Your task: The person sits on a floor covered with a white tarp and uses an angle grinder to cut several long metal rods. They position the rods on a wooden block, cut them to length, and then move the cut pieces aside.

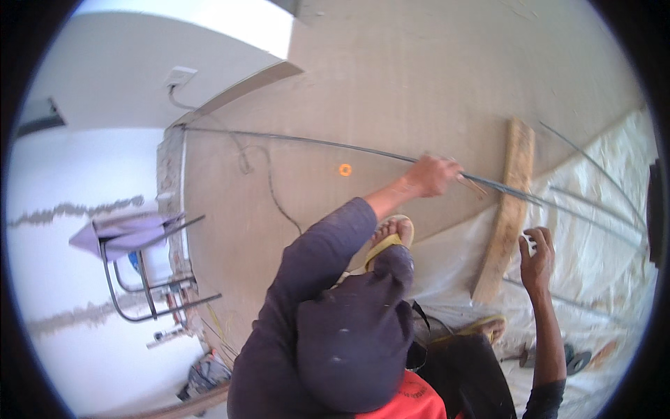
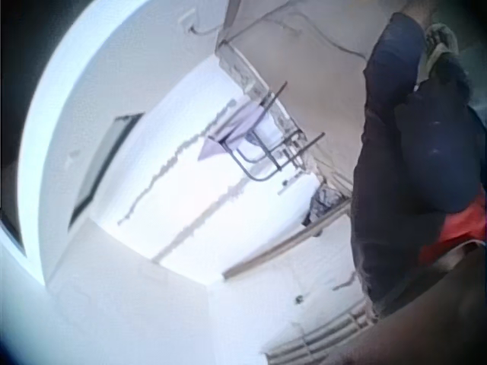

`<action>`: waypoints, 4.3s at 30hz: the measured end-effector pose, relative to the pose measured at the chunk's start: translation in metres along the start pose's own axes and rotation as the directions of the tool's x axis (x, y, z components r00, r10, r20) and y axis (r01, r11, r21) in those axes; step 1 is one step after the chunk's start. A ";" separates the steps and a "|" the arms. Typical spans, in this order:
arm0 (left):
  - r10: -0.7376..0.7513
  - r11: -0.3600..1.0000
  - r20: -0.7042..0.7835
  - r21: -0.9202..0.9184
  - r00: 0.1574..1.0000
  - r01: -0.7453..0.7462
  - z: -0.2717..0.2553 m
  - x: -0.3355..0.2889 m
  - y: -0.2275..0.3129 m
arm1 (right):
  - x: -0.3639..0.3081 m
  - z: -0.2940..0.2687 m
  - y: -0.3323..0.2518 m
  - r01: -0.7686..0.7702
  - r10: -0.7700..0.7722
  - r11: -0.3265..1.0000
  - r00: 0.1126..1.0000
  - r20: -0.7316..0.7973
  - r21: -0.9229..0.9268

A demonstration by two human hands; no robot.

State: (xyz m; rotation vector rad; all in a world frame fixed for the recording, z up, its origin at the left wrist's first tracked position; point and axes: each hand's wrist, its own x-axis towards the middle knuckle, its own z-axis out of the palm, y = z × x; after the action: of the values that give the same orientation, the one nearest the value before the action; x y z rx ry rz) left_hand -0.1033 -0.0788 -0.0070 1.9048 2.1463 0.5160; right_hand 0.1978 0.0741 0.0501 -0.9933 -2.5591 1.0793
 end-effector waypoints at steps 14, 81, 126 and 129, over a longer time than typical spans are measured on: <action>-0.014 1.000 -0.044 -0.022 0.999 0.013 0.003 -0.002 0.001 | 0.008 0.005 -0.011 0.097 -0.106 0.994 0.977 0.183 0.057; 0.038 0.999 -0.084 -0.009 0.996 -0.039 0.005 -0.007 -0.009 | 0.056 0.009 -0.038 0.421 -0.355 0.867 0.897 0.263 -0.265; 0.075 0.997 -0.103 0.041 0.992 -0.071 -0.053 0.016 0.081 | -0.332 -0.087 0.058 -0.866 0.774 0.481 0.346 -0.529 0.136; 0.088 0.992 0.137 -0.099 0.987 -0.075 -0.077 0.041 0.105 | -0.352 -0.054 0.105 -0.904 0.830 0.358 0.192 -0.524 0.235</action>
State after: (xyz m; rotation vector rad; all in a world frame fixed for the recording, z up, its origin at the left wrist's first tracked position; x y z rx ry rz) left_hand -0.0431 -0.0362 0.1085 1.9231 1.9291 0.4733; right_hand 0.5401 -0.0702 0.0440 -2.5327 -1.3896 0.5354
